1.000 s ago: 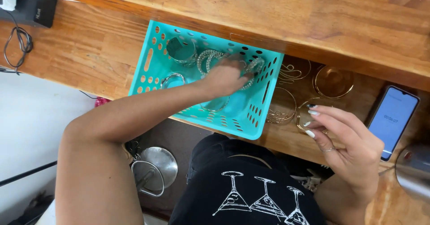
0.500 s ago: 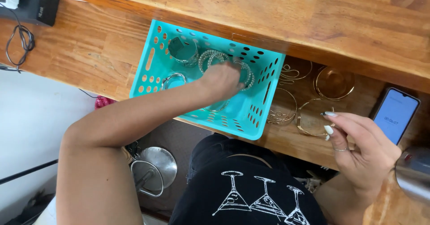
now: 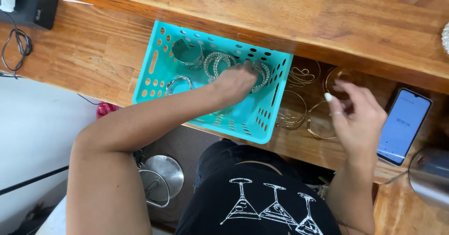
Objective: Sorting and organizing various bracelets and bangles in a blue plastic basket on a wooden counter.
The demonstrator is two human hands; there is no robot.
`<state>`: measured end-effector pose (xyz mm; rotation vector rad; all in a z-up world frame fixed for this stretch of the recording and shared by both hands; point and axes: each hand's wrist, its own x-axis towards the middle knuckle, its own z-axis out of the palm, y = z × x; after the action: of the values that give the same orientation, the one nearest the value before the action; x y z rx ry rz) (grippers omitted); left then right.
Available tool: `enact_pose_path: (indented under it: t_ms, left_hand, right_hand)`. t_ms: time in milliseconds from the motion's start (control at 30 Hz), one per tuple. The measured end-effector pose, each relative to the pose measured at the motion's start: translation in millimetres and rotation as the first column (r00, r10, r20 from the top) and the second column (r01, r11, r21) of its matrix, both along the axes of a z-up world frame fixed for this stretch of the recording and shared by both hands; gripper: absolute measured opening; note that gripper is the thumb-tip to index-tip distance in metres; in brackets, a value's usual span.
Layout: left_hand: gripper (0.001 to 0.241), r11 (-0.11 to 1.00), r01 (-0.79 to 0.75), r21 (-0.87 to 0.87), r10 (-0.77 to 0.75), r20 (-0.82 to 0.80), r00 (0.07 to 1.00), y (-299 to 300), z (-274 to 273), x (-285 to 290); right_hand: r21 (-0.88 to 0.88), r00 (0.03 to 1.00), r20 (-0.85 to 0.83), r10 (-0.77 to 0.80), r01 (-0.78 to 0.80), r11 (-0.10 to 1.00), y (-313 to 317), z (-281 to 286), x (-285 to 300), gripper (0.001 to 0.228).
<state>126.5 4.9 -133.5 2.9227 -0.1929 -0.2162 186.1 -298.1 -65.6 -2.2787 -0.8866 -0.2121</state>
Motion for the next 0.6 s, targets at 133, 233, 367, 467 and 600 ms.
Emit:
enact_pose_path:
  t_ms: [133,233,367,467,600]
  left_hand:
    - [0.044,0.998,-0.012,0.064,0.021,-0.136,0.99,7.2,32.5,-7.7]
    - [0.025,0.996,-0.019,0.087,0.005,0.155,0.988,13.4,64.8,-18.2]
    - [0.026,0.994,-0.106,0.026,0.096,0.251,0.963,22.9,81.4,-31.1]
    - [0.027,0.99,-0.133,-0.044,0.14,0.303,0.942,20.0,113.0,-49.6]
    - [0.03,0.972,-0.058,-0.229,0.152,0.417,0.896,0.7,161.8,-84.8]
  right_hand:
    - [-0.204,0.986,-0.156,-0.063,0.03,0.978,40.5,-10.4,24.4,0.042]
    - [-0.304,0.904,-0.415,-0.104,-0.03,0.952,67.0,-13.1,28.9,0.053]
    - [-0.23,0.977,-0.209,0.053,-0.102,0.968,56.2,-53.4,37.9,0.023]
    - [-0.128,0.995,-0.026,0.093,-0.096,0.987,32.3,-24.8,12.6,0.015]
    - [0.125,0.999,0.039,-0.023,0.018,0.992,18.6,49.9,-48.4,0.007]
